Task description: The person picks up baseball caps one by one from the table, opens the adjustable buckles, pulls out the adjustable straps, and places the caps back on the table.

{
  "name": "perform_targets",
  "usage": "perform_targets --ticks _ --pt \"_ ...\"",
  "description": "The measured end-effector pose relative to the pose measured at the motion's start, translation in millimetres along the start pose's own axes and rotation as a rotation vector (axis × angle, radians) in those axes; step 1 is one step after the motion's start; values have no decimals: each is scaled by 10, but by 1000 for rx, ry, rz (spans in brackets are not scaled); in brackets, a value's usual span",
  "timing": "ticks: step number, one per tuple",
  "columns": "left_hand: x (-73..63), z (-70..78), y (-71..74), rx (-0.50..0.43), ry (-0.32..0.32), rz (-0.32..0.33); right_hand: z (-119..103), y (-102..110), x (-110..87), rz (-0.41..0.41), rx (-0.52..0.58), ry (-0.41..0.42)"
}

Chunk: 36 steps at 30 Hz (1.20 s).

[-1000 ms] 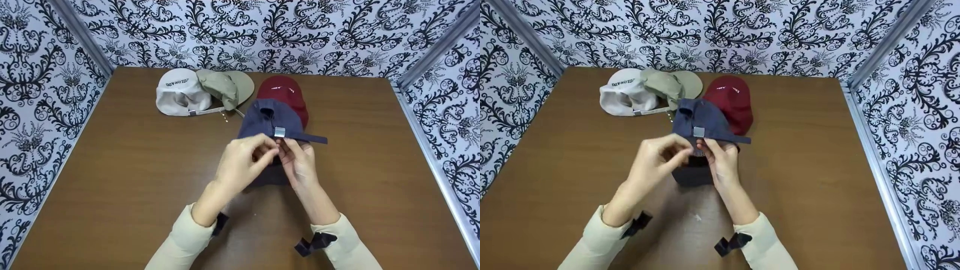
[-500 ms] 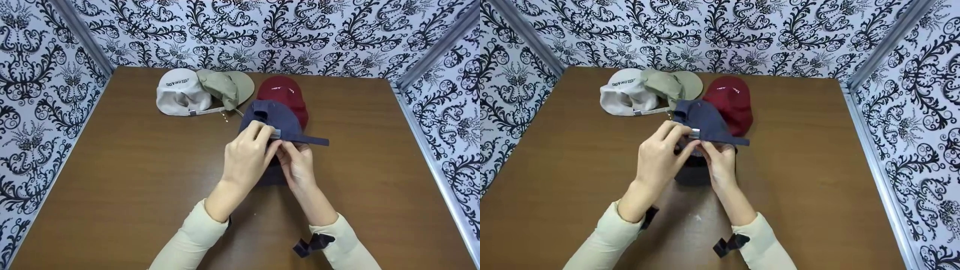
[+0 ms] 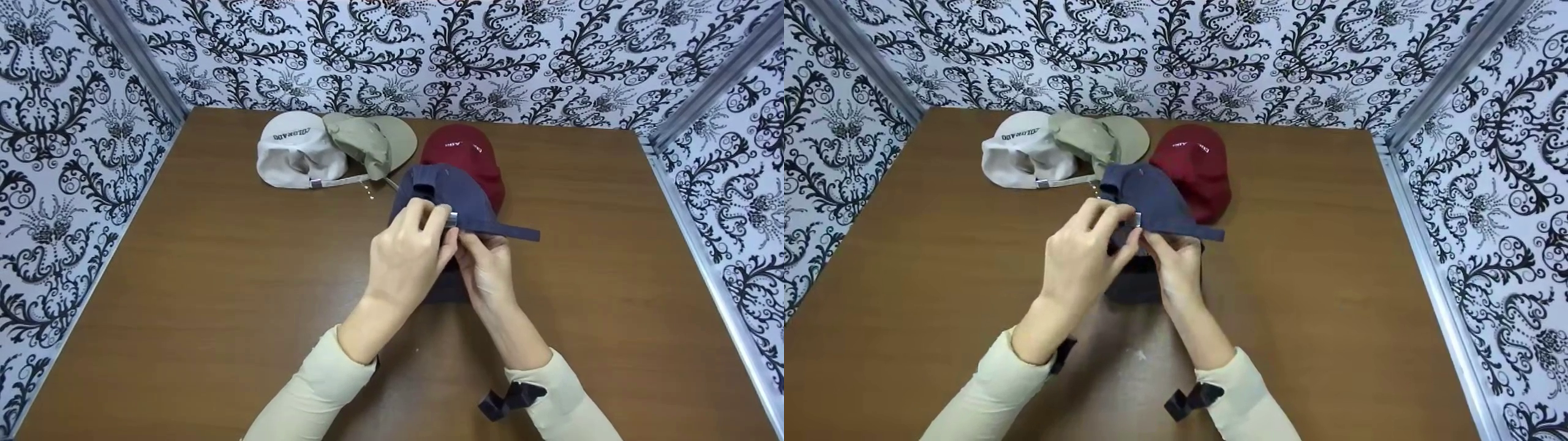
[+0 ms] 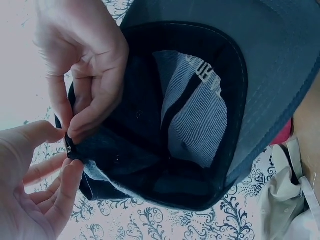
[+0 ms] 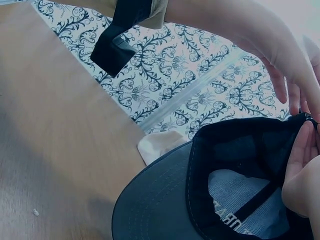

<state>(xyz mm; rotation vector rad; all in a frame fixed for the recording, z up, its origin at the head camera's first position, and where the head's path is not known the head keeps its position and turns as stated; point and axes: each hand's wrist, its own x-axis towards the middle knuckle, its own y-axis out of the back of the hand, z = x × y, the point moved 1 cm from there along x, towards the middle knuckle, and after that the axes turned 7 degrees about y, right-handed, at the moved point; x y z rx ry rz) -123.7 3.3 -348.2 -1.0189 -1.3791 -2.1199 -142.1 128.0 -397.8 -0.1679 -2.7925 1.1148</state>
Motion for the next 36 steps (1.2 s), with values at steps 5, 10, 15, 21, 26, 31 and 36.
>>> perform_targets --ticks 5,10,15,21,26,31,36 --pt "-5 0 -13 7 -25 45 1 1 -16 -37 -25 26" --pt "-13 -15 -21 2 -27 48 20 11 -30 -25 -54 38" --pt "-24 -32 -32 0 -29 52 36 7 -43 -19 -73 49" --pt "-34 -41 -43 -17 -27 62 34 -1 -64 -26 -86 66" --pt "-47 -48 -61 -26 -28 67 33 -14 -77 -21 -79 81" --pt "-57 -56 -82 -30 -30 70 45 -12 -76 -14 -69 92" --pt "-64 -60 -99 -38 -35 80 55 -7 -83 -19 -73 107"
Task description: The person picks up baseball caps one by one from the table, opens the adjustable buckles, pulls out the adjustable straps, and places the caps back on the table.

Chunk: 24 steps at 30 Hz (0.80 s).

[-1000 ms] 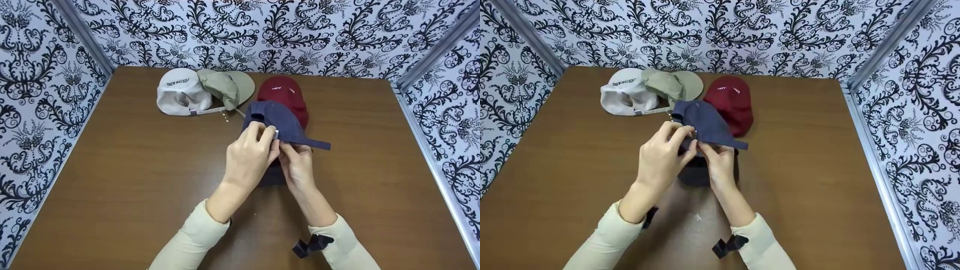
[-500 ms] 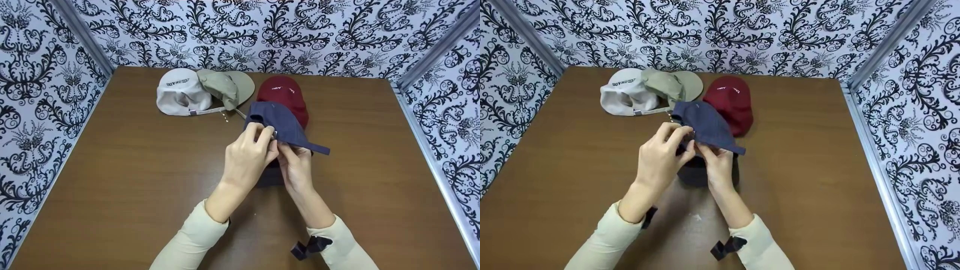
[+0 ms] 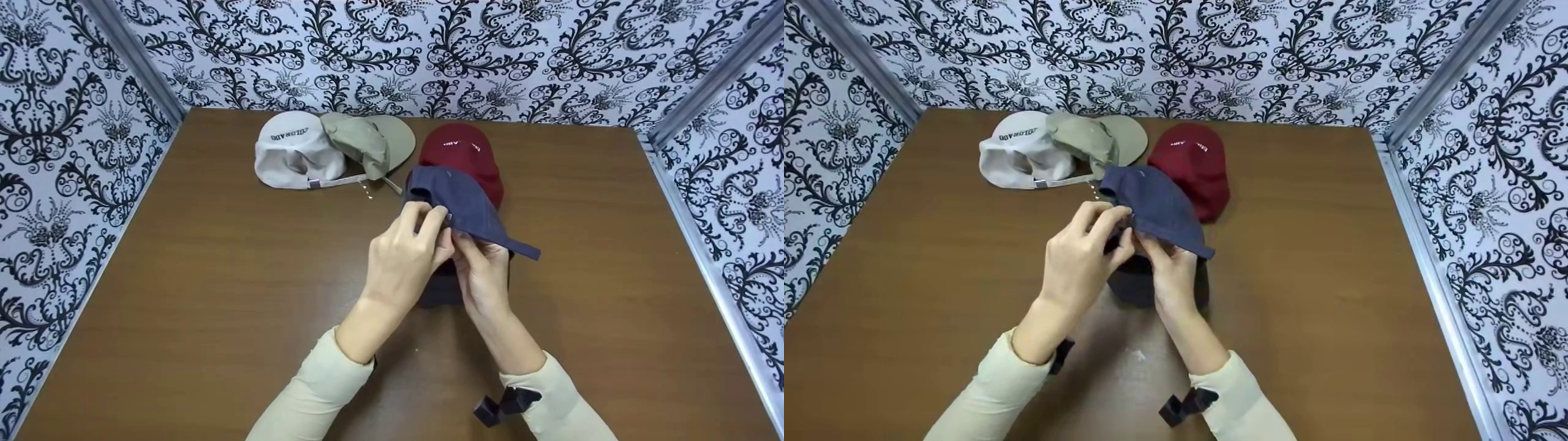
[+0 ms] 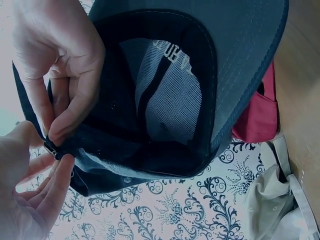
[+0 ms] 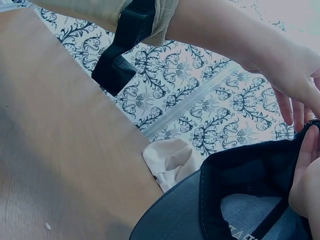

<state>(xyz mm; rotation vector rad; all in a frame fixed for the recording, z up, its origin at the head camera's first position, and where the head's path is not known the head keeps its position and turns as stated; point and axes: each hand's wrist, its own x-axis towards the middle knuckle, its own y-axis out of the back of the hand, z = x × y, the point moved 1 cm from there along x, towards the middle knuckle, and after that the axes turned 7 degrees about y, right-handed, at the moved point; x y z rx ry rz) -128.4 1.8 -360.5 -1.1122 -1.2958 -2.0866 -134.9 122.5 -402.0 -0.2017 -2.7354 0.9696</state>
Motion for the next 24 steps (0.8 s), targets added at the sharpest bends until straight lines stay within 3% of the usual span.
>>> perform_targets --ticks 7,15,24 --pt "19 -26 5 -18 0 14 8 25 -1 -13 67 7" --pt "18 -59 14 -110 46 -54 -34 14 34 14 83 -36" --pt "-69 -86 42 -176 71 -109 -78 32 50 -1 148 -68"
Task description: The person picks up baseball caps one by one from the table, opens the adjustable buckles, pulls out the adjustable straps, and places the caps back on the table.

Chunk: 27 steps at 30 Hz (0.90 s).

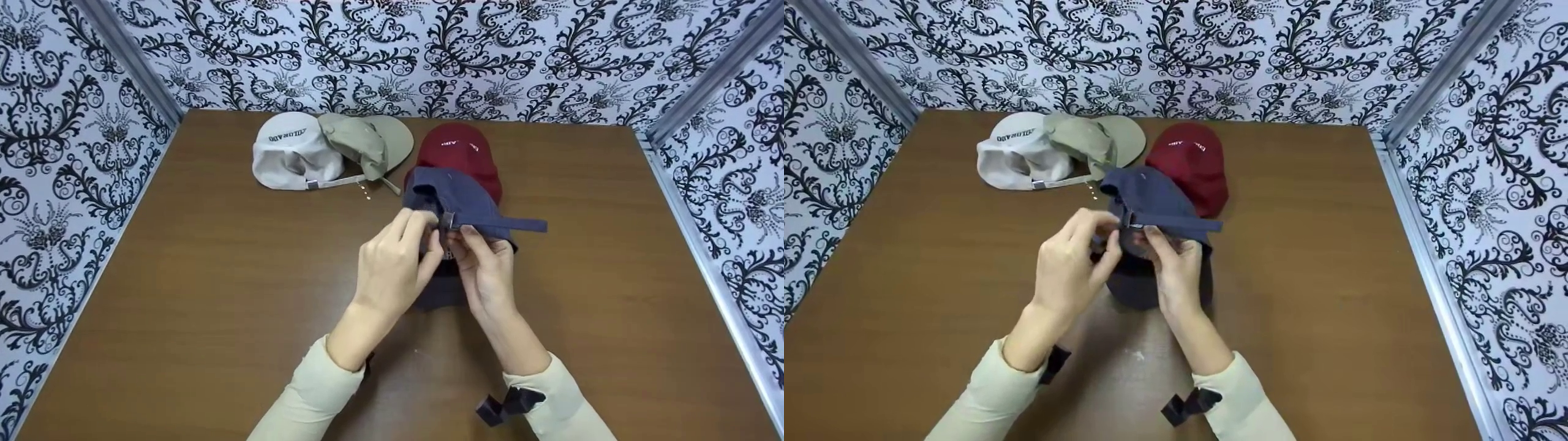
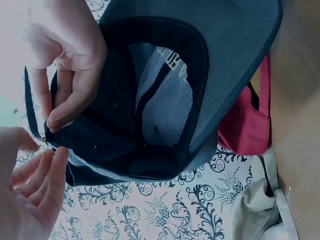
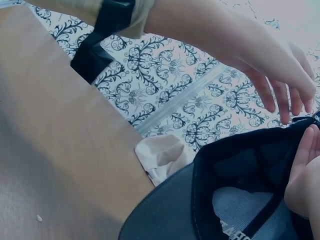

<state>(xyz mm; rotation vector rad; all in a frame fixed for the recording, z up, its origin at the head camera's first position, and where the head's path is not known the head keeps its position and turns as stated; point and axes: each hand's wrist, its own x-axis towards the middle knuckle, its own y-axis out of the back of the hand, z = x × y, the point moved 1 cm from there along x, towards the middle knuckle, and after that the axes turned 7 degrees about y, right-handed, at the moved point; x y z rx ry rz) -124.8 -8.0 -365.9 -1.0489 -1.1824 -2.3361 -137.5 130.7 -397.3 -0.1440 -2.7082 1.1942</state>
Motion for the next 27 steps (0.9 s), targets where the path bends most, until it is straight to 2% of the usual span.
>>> perform_targets --ticks 2,4,6,9,10,12,14,18,23,27 --pt "-38 -10 0 -16 -5 -35 -18 -4 4 -19 27 -9" --pt "-75 -22 -9 -56 -5 -129 -31 0 7 -38 49 -16" --pt "-112 -33 -32 -127 20 -299 -37 8 10 -50 62 -16" --pt "-172 -56 -88 -222 79 -616 -43 21 9 -55 84 -20" --pt "-191 -66 -111 -245 98 -703 -43 26 10 -57 95 -22" --pt "-225 -93 -152 -278 130 -821 -49 29 10 -61 115 -29" --pt "-250 -127 -185 -307 151 -857 -52 30 12 -67 130 -35" --pt "-280 -195 -222 -430 249 -833 -59 33 10 -71 141 -46" --pt "-301 -248 -265 -723 409 -825 -71 57 20 -65 141 -55" --pt "-317 -279 -296 -892 497 -839 -81 90 37 -57 175 -58"
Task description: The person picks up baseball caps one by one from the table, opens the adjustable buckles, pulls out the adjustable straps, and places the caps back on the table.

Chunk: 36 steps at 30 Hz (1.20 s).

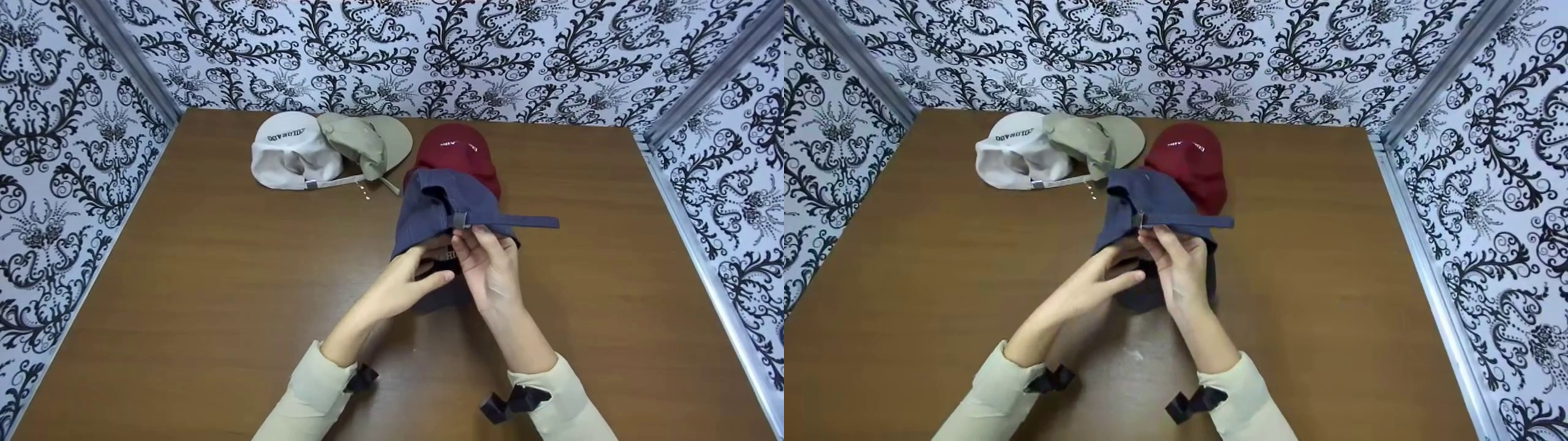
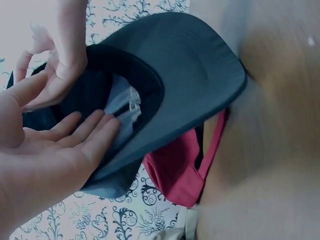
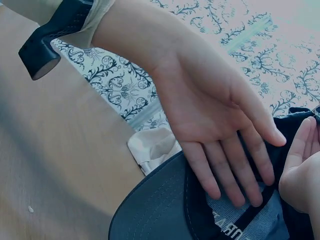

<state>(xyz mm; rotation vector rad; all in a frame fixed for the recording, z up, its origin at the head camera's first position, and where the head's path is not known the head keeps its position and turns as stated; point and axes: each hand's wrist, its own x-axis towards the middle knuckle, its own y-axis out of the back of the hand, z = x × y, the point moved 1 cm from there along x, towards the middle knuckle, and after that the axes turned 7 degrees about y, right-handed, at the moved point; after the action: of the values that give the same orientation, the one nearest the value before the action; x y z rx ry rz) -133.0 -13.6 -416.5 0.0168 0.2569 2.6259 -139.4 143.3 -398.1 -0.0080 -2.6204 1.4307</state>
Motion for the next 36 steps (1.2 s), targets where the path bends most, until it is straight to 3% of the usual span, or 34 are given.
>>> perform_targets --ticks 6,10,12,16,19,27,36 --pt "37 -26 -28 -164 -17 -14 -7 3 1 20 -26 -1" --pt "71 6 -120 -298 -36 74 -3 -17 -6 55 -66 -1" --pt "71 32 -177 -454 -22 125 1 -18 -9 65 -66 -5" --pt "56 111 -271 -868 15 199 6 -12 -15 67 -59 -14" --pt "57 169 -300 -1050 21 238 4 -8 -23 63 -54 -23" --pt "72 215 -298 -1124 72 287 7 3 -40 104 -48 -22" --pt "74 209 -294 -1144 61 297 -4 4 -37 75 -4 -64"
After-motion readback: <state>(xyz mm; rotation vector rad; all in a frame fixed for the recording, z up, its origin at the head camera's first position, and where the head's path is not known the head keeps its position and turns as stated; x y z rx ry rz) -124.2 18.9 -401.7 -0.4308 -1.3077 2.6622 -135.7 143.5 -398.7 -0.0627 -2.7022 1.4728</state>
